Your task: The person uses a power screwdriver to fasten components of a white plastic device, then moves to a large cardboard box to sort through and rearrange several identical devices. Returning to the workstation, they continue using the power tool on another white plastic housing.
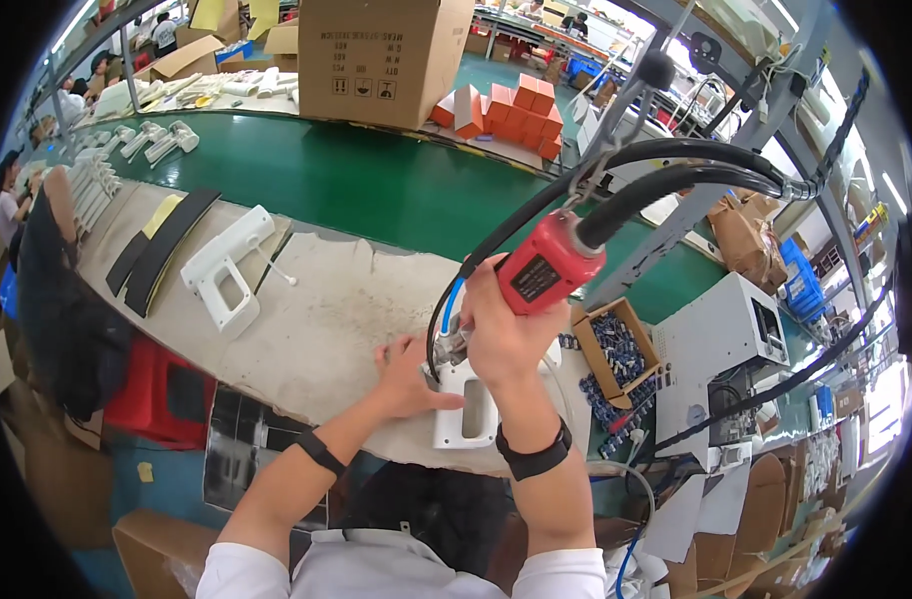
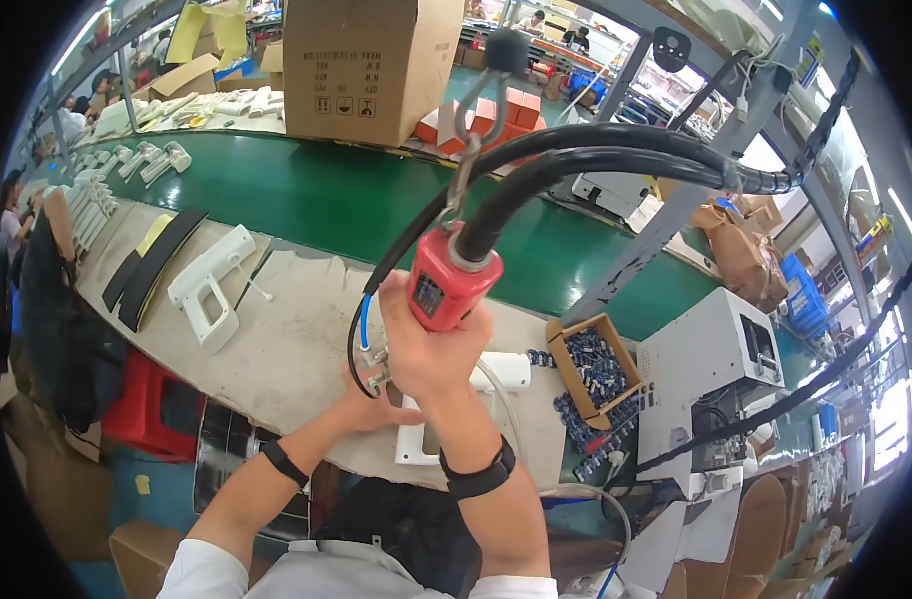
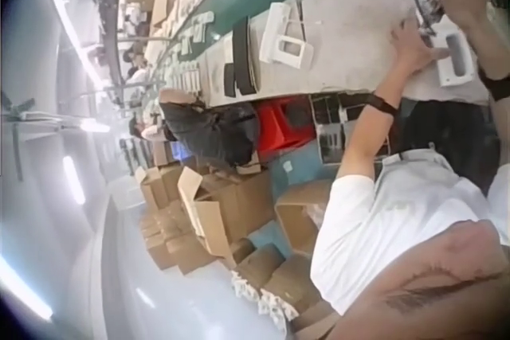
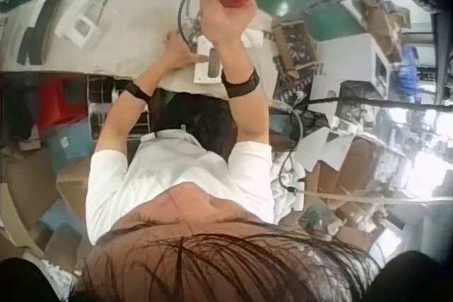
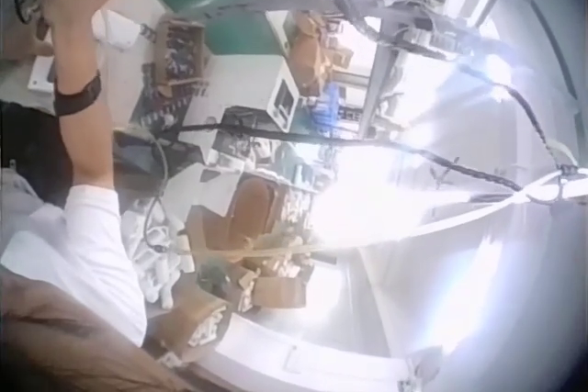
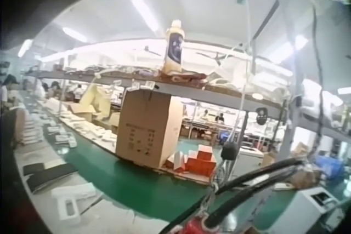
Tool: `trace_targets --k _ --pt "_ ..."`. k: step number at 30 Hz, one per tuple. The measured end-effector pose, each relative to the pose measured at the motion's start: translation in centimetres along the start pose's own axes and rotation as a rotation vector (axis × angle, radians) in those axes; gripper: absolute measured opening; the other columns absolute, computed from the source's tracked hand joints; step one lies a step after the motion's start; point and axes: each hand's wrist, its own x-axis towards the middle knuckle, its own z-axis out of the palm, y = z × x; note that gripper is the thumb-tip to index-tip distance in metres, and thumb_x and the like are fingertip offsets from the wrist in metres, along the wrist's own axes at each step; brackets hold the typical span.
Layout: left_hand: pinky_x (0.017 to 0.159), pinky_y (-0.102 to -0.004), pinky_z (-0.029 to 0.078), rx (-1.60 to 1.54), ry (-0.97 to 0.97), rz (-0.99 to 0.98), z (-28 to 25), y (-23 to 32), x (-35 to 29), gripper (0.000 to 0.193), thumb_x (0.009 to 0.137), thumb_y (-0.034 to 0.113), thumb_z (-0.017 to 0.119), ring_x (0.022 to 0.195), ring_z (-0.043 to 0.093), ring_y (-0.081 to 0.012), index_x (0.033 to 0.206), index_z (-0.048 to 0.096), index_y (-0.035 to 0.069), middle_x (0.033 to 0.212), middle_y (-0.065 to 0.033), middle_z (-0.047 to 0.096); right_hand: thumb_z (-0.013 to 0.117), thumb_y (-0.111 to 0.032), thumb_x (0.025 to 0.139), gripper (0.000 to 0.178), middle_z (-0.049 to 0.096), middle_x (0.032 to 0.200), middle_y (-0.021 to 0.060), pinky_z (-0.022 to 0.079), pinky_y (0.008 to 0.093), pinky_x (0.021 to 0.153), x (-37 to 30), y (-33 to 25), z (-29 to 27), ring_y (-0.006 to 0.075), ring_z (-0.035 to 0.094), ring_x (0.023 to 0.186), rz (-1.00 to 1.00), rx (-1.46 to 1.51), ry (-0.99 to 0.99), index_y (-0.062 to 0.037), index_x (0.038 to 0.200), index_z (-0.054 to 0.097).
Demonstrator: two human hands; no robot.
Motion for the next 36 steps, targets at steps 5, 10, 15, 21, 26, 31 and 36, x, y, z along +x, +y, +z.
trace_targets --k 5,10,15,21,26,31,36 --pt "0.105 -0.0520 0.007 -0.056 -0.057 -0.002 1.6 -1.7 0.4 0.118 0.053 0.066 0.078 0.129 0.024 -0.0295 0.145 0.026 0.014 0.132 -0.0106 0.046 0.065 -0.004 0.083 0.009 0.056 0.060 0.0005 0.040 0.0233 0.045 -1.0 2.5 0.3 0.0071 0.052 0.050 0.089 -0.067 -0.066 -0.0010 0.077 0.058" --pt "0.106 -0.0528 0.007 -0.134 -0.096 -0.035 2.1 -1.9 0.6 0.116 0.053 0.064 0.079 0.129 0.025 -0.0302 0.144 0.028 0.012 0.133 -0.0110 0.045 0.065 -0.004 0.083 0.008 0.058 0.063 0.0008 0.042 0.0236 0.047 -1.2 2.8 0.0 0.0075 0.052 0.051 0.048 -0.057 -0.092 -0.0007 0.081 0.058" --pt "0.107 -0.0539 0.007 -0.067 0.025 -0.059 -1.0 1.5 -0.2 0.122 0.051 0.060 0.081 0.127 0.031 -0.0300 0.145 0.026 0.005 0.130 -0.0141 0.047 0.061 -0.004 0.087 0.010 0.058 0.061 0.0048 0.037 0.0216 0.043 0.5 -2.4 -2.4 0.0086 0.050 0.043 -0.028 -0.115 0.016 0.0034 0.091 0.056" --pt "0.106 -0.0533 0.007 0.001 0.003 -0.094 -0.6 1.3 0.0 0.122 0.052 0.060 0.081 0.126 0.031 -0.0295 0.145 0.026 0.004 0.129 -0.0136 0.048 0.058 -0.005 0.089 0.010 0.055 0.055 0.0040 0.032 0.0208 0.040 1.3 -3.6 -3.0 0.0077 0.048 0.041 -0.173 -0.069 0.045 0.0047 0.089 0.058" --pt "0.105 -0.0525 0.009 -0.043 0.036 -0.062 -1.0 1.5 -0.1 0.121 0.052 0.060 0.081 0.125 0.032 -0.0294 0.145 0.026 0.004 0.129 -0.0136 0.049 0.060 -0.003 0.086 0.007 0.054 0.053 0.0037 0.033 0.0213 0.040 0.7 -1.8 -2.6 0.0080 0.047 0.041 -0.007 -0.061 0.024 0.0037 0.085 0.058" --pt "0.106 -0.0527 0.008 -0.056 0.038 -0.051 -1.3 1.6 -0.3 0.121 0.053 0.060 0.081 0.125 0.032 -0.0298 0.144 0.026 0.003 0.131 -0.0142 0.047 0.058 0.000 0.083 0.005 0.054 0.056 0.0029 0.038 0.0231 0.042 -0.4 1.6 -1.6 0.0089 0.050 0.044 0.136 0.019 0.058 0.0011 0.079 0.056" --pt "0.107 -0.0541 0.014 0.113 0.057 0.021 0.0 2.5 -1.2 0.114 0.061 0.055 0.078 0.131 0.027 -0.0328 0.144 0.023 0.000 0.138 -0.0180 0.039 0.066 -0.007 0.085 0.012 0.057 0.059 0.0013 0.039 0.0229 0.043 -1.2 1.8 -1.9 0.0073 0.052 0.048 0.132 -0.040 -0.040 -0.0004 0.081 0.057"
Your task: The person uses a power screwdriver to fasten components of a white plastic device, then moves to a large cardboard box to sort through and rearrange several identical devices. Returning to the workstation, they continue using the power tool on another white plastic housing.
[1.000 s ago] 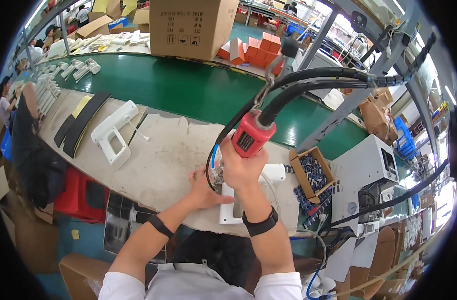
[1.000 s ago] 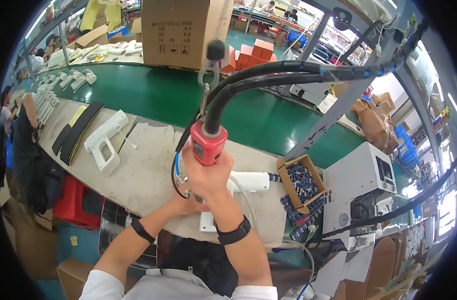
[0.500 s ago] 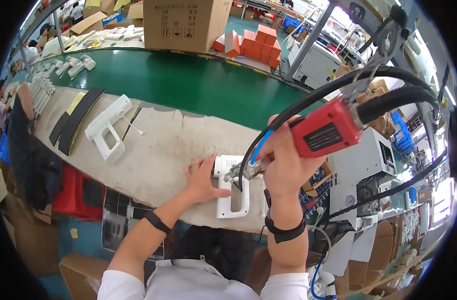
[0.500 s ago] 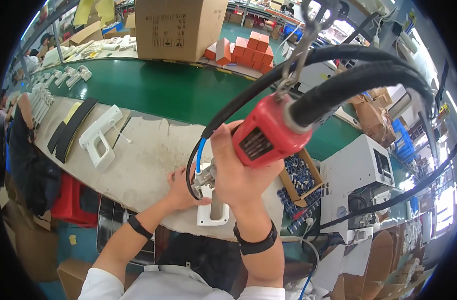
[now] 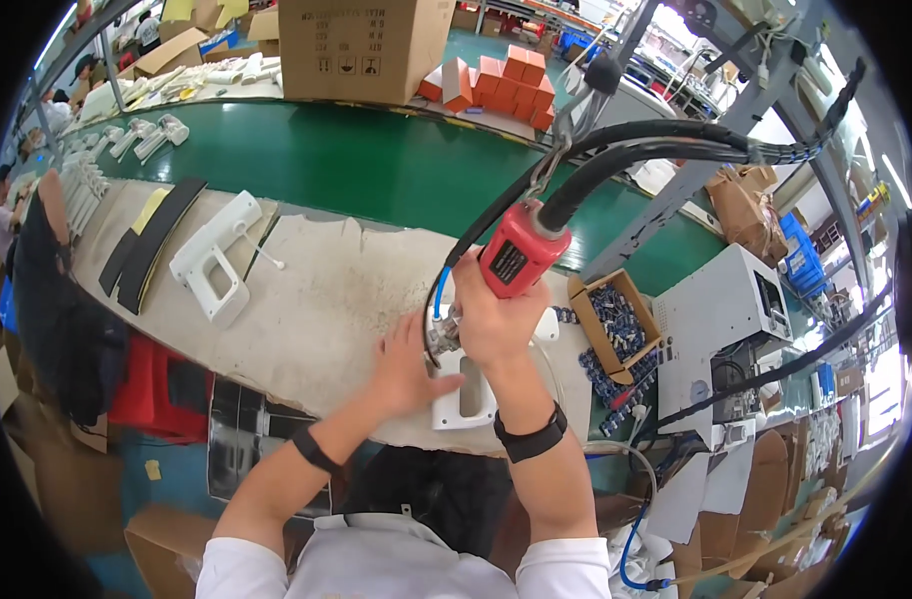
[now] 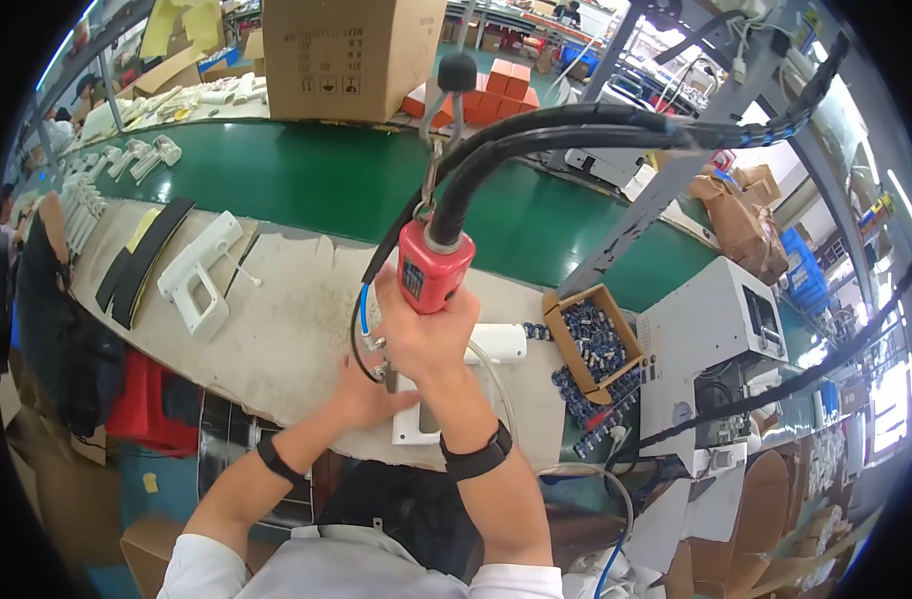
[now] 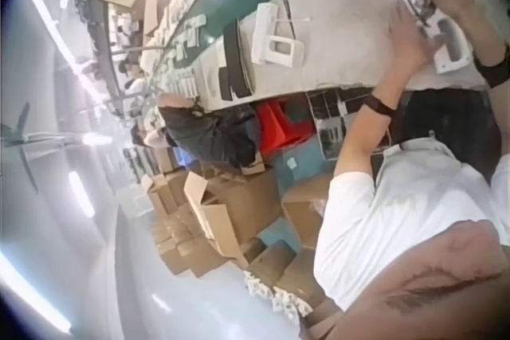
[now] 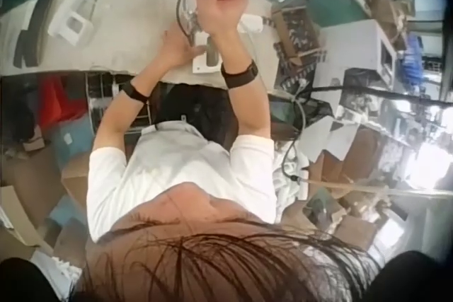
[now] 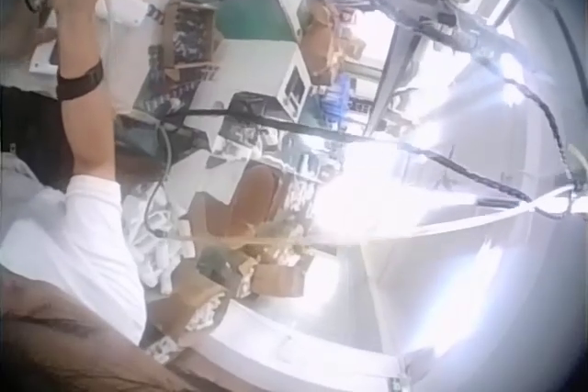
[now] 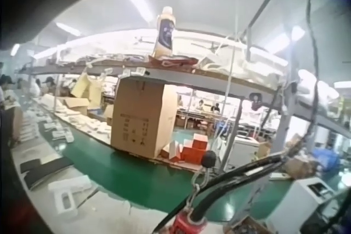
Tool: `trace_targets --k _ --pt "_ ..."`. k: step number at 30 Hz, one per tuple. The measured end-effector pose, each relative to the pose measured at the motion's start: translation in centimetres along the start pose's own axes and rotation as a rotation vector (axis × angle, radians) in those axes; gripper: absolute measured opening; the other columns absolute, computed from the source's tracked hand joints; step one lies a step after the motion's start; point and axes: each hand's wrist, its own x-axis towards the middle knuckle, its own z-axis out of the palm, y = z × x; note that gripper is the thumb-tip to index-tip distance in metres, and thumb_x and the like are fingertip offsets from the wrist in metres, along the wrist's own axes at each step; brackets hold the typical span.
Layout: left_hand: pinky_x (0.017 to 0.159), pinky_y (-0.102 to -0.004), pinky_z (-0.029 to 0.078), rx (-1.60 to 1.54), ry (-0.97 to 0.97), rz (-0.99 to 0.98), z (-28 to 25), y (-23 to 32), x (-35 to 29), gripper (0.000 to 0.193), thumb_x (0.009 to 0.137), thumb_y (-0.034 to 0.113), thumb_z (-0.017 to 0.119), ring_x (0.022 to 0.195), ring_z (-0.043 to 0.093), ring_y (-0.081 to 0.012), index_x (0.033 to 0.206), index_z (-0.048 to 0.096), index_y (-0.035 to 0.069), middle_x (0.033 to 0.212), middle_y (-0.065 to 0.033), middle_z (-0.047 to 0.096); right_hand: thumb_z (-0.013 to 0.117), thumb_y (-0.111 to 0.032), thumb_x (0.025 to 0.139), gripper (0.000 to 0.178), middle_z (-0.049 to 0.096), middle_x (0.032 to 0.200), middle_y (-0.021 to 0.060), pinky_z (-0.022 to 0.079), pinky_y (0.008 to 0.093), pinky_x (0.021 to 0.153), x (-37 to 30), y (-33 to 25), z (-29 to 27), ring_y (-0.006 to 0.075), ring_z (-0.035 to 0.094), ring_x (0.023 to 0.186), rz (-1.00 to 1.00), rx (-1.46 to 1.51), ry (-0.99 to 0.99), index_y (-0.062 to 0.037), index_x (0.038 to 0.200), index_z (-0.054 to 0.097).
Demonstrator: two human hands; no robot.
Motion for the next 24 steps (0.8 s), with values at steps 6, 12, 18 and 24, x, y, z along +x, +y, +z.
trace_targets --k 6,12,18,24 --pt "0.096 -0.0509 0.042 -0.110 0.180 0.009 0.6 0.7 0.6 0.096 0.073 0.036 0.072 0.119 0.046 -0.0448 0.146 0.018 0.002 0.144 -0.0254 0.030 0.061 -0.003 0.086 0.006 0.057 0.060 0.0032 0.037 0.0212 0.042 0.3 -7.3 -2.0 0.0081 0.050 0.044 -0.140 0.032 0.123 0.0021 0.087 0.057" --pt "0.094 -0.0469 0.045 -0.079 0.158 -0.104 -0.7 -2.0 5.7 0.093 0.073 0.037 0.072 0.119 0.047 -0.0420 0.145 0.024 0.005 0.142 -0.0245 0.028 0.056 -0.003 0.087 0.008 0.054 0.055 0.0034 0.035 0.0208 0.041 0.0 -6.4 -4.1 0.0077 0.048 0.042 -0.252 -0.082 0.132 0.0049 0.090 0.058" --pt "0.092 -0.0483 0.046 -0.069 0.142 -0.148 -0.7 -1.7 5.5 0.090 0.072 0.038 0.073 0.117 0.049 -0.0415 0.144 0.028 0.007 0.143 -0.0240 0.027 0.057 -0.002 0.086 0.005 0.055 0.055 0.0039 0.036 0.0216 0.042 0.3 -4.9 -4.5 0.0086 0.049 0.043 -0.183 -0.048 0.144 0.0026 0.083 0.057" --pt "0.092 -0.0477 0.046 -0.038 0.186 -0.094 -0.4 -1.6 5.3 0.089 0.072 0.038 0.073 0.118 0.048 -0.0407 0.143 0.029 0.010 0.141 -0.0229 0.030 0.061 -0.003 0.084 0.008 0.054 0.056 0.0010 0.038 0.0228 0.043 -0.1 0.3 -4.0 0.0087 0.050 0.045 -0.100 -0.068 0.151 0.0008 0.078 0.057"
